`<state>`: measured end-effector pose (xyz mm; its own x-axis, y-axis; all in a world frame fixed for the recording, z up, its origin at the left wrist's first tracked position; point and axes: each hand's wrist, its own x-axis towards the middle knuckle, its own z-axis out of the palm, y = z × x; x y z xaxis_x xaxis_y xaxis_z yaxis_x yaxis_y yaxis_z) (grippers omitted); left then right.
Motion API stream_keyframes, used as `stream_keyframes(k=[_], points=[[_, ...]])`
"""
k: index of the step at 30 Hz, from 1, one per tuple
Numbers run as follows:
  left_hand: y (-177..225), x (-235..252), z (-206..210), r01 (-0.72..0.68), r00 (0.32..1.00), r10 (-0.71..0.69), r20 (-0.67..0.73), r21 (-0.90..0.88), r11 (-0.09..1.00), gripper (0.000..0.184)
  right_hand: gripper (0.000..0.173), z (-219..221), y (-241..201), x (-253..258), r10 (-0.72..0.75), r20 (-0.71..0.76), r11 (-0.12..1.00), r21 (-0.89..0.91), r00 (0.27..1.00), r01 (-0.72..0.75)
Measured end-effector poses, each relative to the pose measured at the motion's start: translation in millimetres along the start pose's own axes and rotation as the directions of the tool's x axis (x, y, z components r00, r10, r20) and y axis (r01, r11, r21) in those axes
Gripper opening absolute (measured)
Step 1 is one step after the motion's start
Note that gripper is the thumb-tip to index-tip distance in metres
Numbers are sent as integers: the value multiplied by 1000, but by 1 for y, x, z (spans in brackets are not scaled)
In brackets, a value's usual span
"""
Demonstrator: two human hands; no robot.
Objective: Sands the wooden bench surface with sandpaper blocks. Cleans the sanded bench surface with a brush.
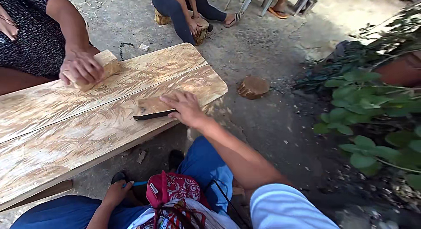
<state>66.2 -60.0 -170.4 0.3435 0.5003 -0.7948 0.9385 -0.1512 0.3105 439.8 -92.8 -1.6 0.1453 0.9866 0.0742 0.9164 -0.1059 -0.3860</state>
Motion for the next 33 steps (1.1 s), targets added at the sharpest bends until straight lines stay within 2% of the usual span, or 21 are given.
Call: stream_keyframes(k=[5, 6, 8, 10, 12, 15, 20, 23, 25, 27, 30, 33], points=[[-20, 0, 4, 41, 999, -42, -18, -43, 998, 55, 65, -55, 155, -28, 246, -104, 963, -86, 964, -255], [-21, -3, 4, 50, 998, -51, -21, -49, 998, 55, 67, -63, 175, -29, 280, -105, 952, -99, 954, -290], [-22, -10, 5, 63, 998, -63, -16, -48, 997, 55, 69, -71, 188, -29, 319, -108, 939, -97, 942, -329], [-22, -13, 5, 58, 998, -59, -20, -53, 997, 55, 69, -67, 171, -25, 302, -102, 947, -86, 948, -311], [-19, -16, 4, 44, 998, -46, -30, -73, 996, 55, 67, -50, 134, -17, 195, -100, 977, -67, 976, -202], [-14, -12, -2, 40, 999, -39, 2, -72, 997, 54, 64, -8, 49, 4, -6, -104, 999, -49, 995, 1], [1, -10, -4, 12, 1000, -11, 16, -57, 998, 55, 62, 47, -79, 50, -163, -32, 986, 21, 986, 164], [10, -12, -3, 2, 999, -1, 32, -39, 999, 55, 62, 44, -102, 63, -162, 89, 987, 2, 983, 163], [8, -13, -3, 6, 999, -4, 33, -33, 999, 55, 61, 36, -85, 62, -151, 85, 988, 2, 985, 151], [1, -11, -2, -1, 1000, 2, 21, -42, 999, 54, 62, 19, -47, 59, -65, 47, 998, -1, 997, 65], [-13, -12, 1, 9, 1000, -8, 7, -59, 998, 54, 66, -12, 45, 51, 129, -32, 991, -42, 991, -130], [-26, -14, 2, 41, 999, -42, -9, -97, 994, 55, 71, -45, 126, 34, 331, -96, 940, -55, 939, -337]])
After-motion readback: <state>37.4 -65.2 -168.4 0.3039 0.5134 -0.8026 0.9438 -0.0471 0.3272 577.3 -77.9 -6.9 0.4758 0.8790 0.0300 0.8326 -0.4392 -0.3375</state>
